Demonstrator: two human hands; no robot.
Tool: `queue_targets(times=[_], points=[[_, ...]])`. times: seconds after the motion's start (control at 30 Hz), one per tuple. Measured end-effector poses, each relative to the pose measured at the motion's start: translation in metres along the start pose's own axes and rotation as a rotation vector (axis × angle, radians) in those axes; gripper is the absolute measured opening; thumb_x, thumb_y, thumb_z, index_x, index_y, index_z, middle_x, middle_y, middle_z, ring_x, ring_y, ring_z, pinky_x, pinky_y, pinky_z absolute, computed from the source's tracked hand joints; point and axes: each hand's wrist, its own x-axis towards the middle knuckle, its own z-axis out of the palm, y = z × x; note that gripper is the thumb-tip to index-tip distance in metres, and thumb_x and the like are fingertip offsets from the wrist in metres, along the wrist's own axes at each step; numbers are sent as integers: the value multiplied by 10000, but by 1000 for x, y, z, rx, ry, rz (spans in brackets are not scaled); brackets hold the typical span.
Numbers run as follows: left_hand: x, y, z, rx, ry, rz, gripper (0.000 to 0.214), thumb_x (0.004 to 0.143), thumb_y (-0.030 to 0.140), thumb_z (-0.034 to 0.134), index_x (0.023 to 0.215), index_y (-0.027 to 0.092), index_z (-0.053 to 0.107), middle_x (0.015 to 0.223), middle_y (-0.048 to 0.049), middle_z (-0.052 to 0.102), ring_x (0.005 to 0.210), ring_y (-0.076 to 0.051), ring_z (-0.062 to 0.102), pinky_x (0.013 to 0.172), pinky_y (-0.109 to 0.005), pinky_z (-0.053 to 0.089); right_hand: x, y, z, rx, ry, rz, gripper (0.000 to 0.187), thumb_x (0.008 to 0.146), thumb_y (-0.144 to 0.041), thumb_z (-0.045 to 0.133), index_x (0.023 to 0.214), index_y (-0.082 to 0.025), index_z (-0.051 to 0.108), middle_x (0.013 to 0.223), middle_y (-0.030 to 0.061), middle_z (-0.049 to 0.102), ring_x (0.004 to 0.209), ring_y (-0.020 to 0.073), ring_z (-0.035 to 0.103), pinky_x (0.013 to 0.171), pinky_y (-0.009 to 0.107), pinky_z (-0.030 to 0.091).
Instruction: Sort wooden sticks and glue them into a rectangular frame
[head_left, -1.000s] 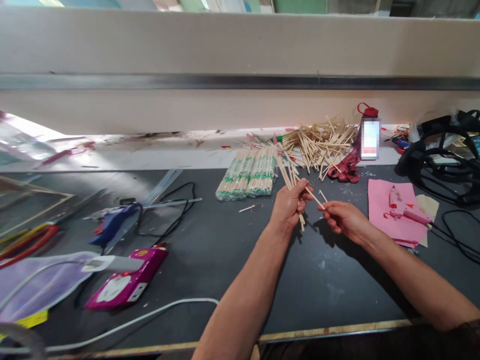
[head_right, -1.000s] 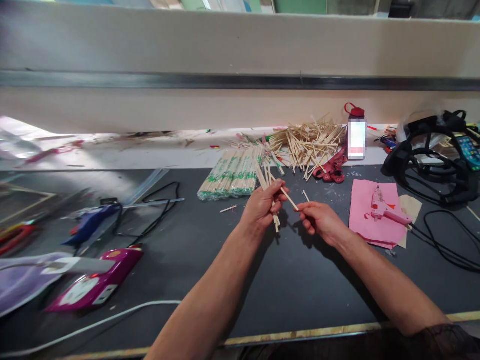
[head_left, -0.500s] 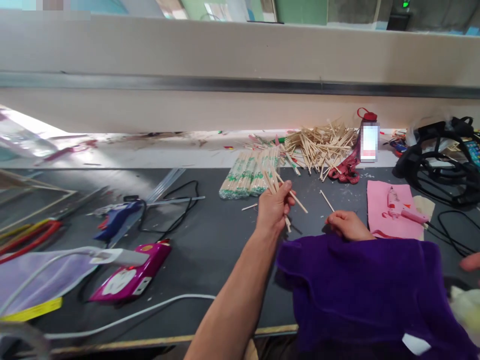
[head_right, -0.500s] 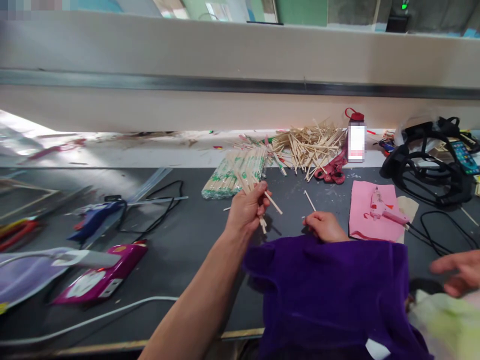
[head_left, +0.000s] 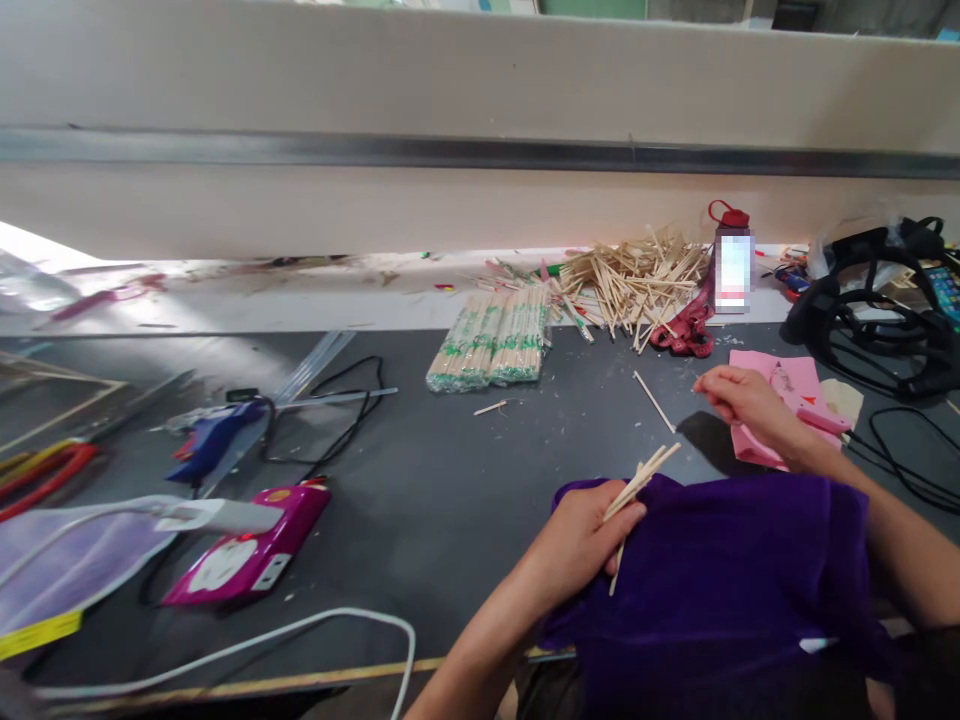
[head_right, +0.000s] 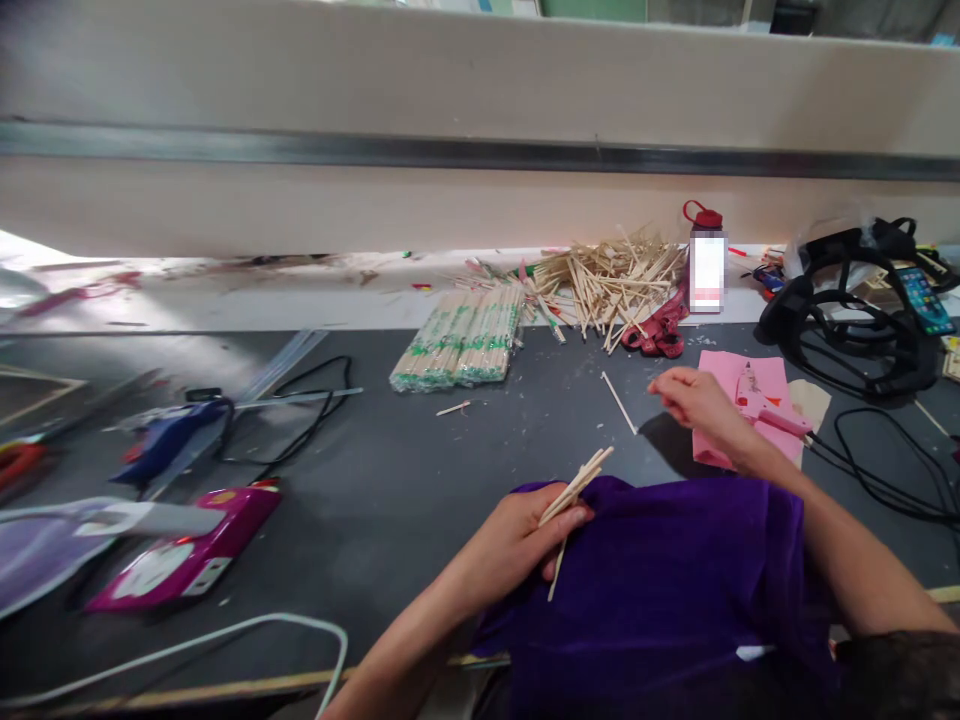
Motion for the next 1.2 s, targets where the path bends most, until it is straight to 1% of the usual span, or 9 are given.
queue_targets(times=[0.13, 0.3, 0.47, 0.6, 0.7, 0.87, 1.0, 1.1, 1.2], points=[[0, 1, 0, 70, 11, 15, 284, 853, 426, 462, 717, 184, 522, 548, 38, 501, 523, -119, 494, 545, -229, 354, 8, -55, -19, -15, 49, -73, 164, 706, -283, 661, 704, -121, 634, 515, -43, 463, 381, 22, 314, 347, 178, 141], [8, 2, 9, 170, 24, 52, 299, 848, 411, 462, 718, 167, 577, 657, 10, 537, 614, -123, 481, 563, -226, 342, 29, -100, 46, 97, -195, -190, 130, 805, -216, 595, 709, -130, 612, 523, -45, 468, 386, 20, 318, 343, 168, 160], [-5, 0, 0, 163, 41, -25, 288, 835, 393, 473, 722, 162, 603, 633, 16, 549, 562, -110, 471, 532, -217, 340, 39, -52, 112, 278, -164, -245, 186, 765, -330, 620, 719, -149, 614, 525, -69, 464, 391, 21, 363, 355, 159, 216], [-21, -11, -7, -30, 53, -100, 334, 822, 459, 509, 731, 159, 624, 554, 32, 528, 447, -81, 442, 468, -204, 324, 40, -7, 110, 453, -3, -163, 288, 685, -442, 640, 745, -161, 613, 556, -69, 470, 376, 18, 336, 341, 170, 186], [-18, -8, -11, -399, 143, -117, 380, 765, 525, 583, 690, 152, 598, 526, 12, 568, 343, -49, 375, 369, -188, 239, 46, 0, 95, 518, 24, -131, 312, 650, -450, 669, 770, -167, 615, 579, -65, 477, 396, 18, 346, 345, 164, 204], [32, 52, -28, -1016, 453, 46, 245, 792, 389, 626, 756, 152, 573, 540, 25, 572, 299, -22, 343, 287, -153, 147, 59, -6, 86, 563, -91, -14, 291, 635, -389, 703, 770, -148, 614, 574, -64, 490, 398, 10, 334, 341, 145, 196], [97, 95, -32, -1395, 474, 17, 220, 902, 277, 501, 724, 148, 510, 498, 49, 505, 292, -7, 305, 288, -124, 178, 62, 0, 87, 572, -157, 43, 247, 624, -324, 707, 744, -134, 605, 529, -52, 522, 370, 18, 331, 334, 156, 189], [131, 91, -26, -1522, 538, 90, 222, 938, 247, 435, 751, 154, 508, 531, 51, 527, 295, -5, 312, 298, -119, 212, 60, 13, 82, 682, -109, 64, 239, 615, -300, 698, 764, -134, 613, 530, -48, 544, 366, 16, 301, 335, 162, 189], [146, 62, -24, -1530, 570, 45, 242, 944, 257, 423, 756, 143, 523, 515, 51, 502, 299, -4, 303, 294, -114, 195, 55, 27, 71, 670, -75, 141, 242, 638, -335, 691, 751, -140, 601, 537, -57, 513, 369, 16, 301, 325, 156, 165]])
